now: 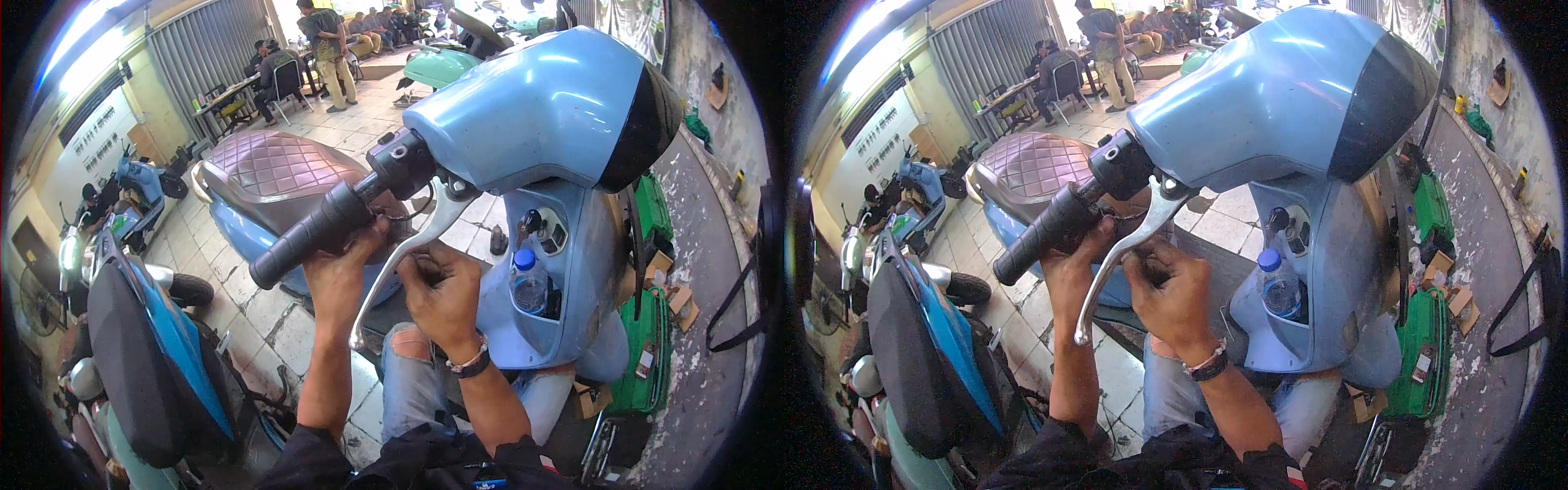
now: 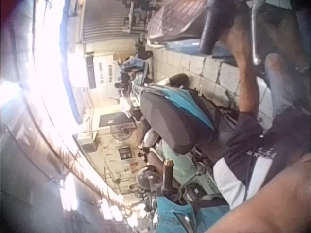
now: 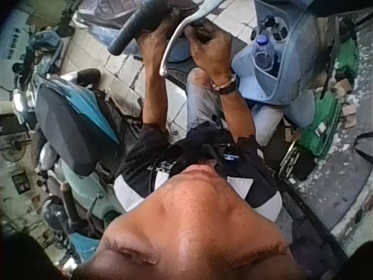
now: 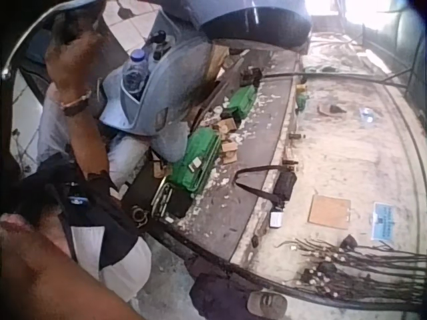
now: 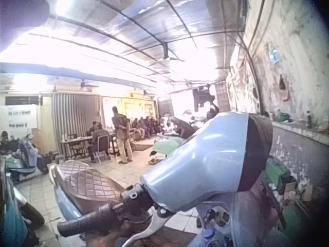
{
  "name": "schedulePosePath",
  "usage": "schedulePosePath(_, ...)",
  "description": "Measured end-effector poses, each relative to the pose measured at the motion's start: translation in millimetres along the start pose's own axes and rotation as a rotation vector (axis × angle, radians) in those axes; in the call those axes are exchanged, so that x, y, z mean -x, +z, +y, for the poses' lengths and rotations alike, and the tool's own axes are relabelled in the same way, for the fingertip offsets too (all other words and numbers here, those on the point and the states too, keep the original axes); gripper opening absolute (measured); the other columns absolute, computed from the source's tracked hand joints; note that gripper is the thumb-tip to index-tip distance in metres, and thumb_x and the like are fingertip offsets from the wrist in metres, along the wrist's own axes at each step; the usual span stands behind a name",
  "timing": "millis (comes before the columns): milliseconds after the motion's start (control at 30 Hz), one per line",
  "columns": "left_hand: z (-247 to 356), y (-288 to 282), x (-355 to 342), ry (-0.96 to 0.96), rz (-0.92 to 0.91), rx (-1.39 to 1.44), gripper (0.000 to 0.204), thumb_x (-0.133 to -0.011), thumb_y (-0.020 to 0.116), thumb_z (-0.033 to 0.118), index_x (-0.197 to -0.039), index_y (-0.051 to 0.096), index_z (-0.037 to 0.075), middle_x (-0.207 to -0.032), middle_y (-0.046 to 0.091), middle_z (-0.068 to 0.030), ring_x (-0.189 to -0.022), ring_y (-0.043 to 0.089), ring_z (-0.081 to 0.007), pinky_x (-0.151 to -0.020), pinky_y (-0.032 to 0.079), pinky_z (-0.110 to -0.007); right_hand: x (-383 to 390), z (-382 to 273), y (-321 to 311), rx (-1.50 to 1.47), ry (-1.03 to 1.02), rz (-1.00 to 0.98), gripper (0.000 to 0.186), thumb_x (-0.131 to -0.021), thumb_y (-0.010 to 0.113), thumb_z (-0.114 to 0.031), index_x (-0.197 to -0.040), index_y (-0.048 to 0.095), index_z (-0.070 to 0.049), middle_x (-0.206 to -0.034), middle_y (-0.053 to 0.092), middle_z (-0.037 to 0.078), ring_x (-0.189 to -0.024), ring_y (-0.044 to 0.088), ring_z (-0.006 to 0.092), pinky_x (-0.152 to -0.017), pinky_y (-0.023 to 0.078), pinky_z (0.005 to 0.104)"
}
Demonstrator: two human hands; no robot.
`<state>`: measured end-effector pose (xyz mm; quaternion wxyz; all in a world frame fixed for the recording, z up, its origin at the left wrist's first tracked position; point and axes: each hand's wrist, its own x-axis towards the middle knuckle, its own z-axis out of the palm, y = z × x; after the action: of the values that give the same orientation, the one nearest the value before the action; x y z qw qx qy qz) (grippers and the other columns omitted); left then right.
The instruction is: The person wraps tape around the wiring near the scooter brake lever, attaches the handlebar throttle grip, and tightens screws on the handlebar assembly using an allen key.
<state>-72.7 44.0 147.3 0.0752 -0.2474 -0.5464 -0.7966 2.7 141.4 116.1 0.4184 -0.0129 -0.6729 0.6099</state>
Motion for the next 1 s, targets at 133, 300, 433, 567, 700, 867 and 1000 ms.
schedulePosePath(133, -8.3, -1.0, -5.8, -0.075, -0.051, 0.147, 0.05, -0.082, 0.078, -0.003, -0.129, 0.061, 0.0, -0.11, 0.07, -0.0099, -0.099, 0.07, -0.0179, -0.088, 0.058, -0.031, 0.2, -0.5, 0.1, -0.145, 0.064, -0.001, 0.012, -0.094, 0.071, -0.009, -0.093, 0.071, 0.004, -0.071, 0.071, 0.004, -0.062, 0.063, 0.0065, -0.053, 0.047, 0.0261)
schedulePosePath(300, -41.7, -24.3, -28.2, -0.047, -0.303, 0.414, 0.062, -0.075, 0.081, 0.004, -0.131, 0.056, 0.0, -0.107, 0.067, -0.0123, -0.095, 0.068, -0.0218, -0.087, 0.057, -0.032, -1.3, -8.0, -7.3, -0.303, 0.198, -0.085, 0.011, -0.096, 0.069, -0.008, -0.092, 0.071, 0.001, -0.067, 0.065, -0.003, -0.056, 0.053, 0.0008, -0.048, 0.037, 0.0219)
schedulePosePath(433, -77.1, -25.5, -56.5, -0.035, -0.376, 0.597, 0.08, -0.063, 0.08, 0.0, -0.137, 0.049, -0.001, -0.101, 0.065, -0.0102, -0.087, 0.066, -0.0192, -0.082, 0.056, -0.029, -1.8, -10.5, -6.5, -0.308, 0.213, -0.09, 0.011, -0.097, 0.069, -0.009, -0.092, 0.071, 0.001, -0.065, 0.062, -0.004, -0.054, 0.049, -0.0004, -0.046, 0.034, 0.0209)
schedulePosePath(567, -86.3, -18.9, -67.8, -0.061, -0.463, 0.641, 0.09, -0.058, 0.077, 0.0, -0.141, 0.044, -0.002, -0.1, 0.065, -0.011, -0.09, 0.067, -0.0205, -0.085, 0.056, -0.032, 0.2, -10.1, -7.6, -0.317, 0.254, -0.088, 0.01, -0.097, 0.068, -0.008, -0.092, 0.072, 0.0, -0.065, 0.061, -0.005, -0.054, 0.048, -0.0007, -0.046, 0.033, 0.0208)
schedulePosePath(700, -60.9, -22.3, -50.3, -0.156, -0.298, 0.405, 0.083, -0.06, 0.079, -0.001, -0.137, 0.049, -0.001, -0.103, 0.068, -0.011, -0.095, 0.069, -0.0219, -0.092, 0.055, -0.033, 4.1, -8.9, -6.5, -0.244, 0.219, -0.034, 0.01, -0.096, 0.07, -0.008, -0.092, 0.071, 0.001, -0.065, 0.062, -0.003, -0.058, 0.05, 0.0001, -0.049, 0.036, 0.0217)
schedulePosePath(867, -28.7, -18.9, -34.0, -0.167, -0.231, 0.309, 0.065, -0.067, 0.084, -0.001, -0.128, 0.061, 0.001, -0.108, 0.072, -0.0114, -0.097, 0.07, -0.023, -0.094, 0.055, -0.036, 6.5, -4.2, 6.4, -0.199, 0.126, 0.048, 0.011, -0.094, 0.071, -0.008, -0.092, 0.071, 0.003, -0.065, 0.063, -0.002, -0.062, 0.051, 0.0016, -0.053, 0.039, 0.0242)
schedulePosePath(1000, -15.7, -13.1, -24.6, -0.245, -0.189, 0.252, 0.048, -0.072, 0.083, -0.002, -0.118, 0.068, 0.002, -0.106, 0.073, -0.0112, -0.098, 0.069, -0.0209, -0.091, 0.055, -0.034, 0.9, 1.8, 12.2, -0.086, 0.086, 0.084, 0.013, -0.094, 0.072, -0.009, -0.092, 0.071, 0.003, -0.067, 0.065, -0.001, -0.063, 0.053, 0.0019, -0.053, 0.041, 0.0245)
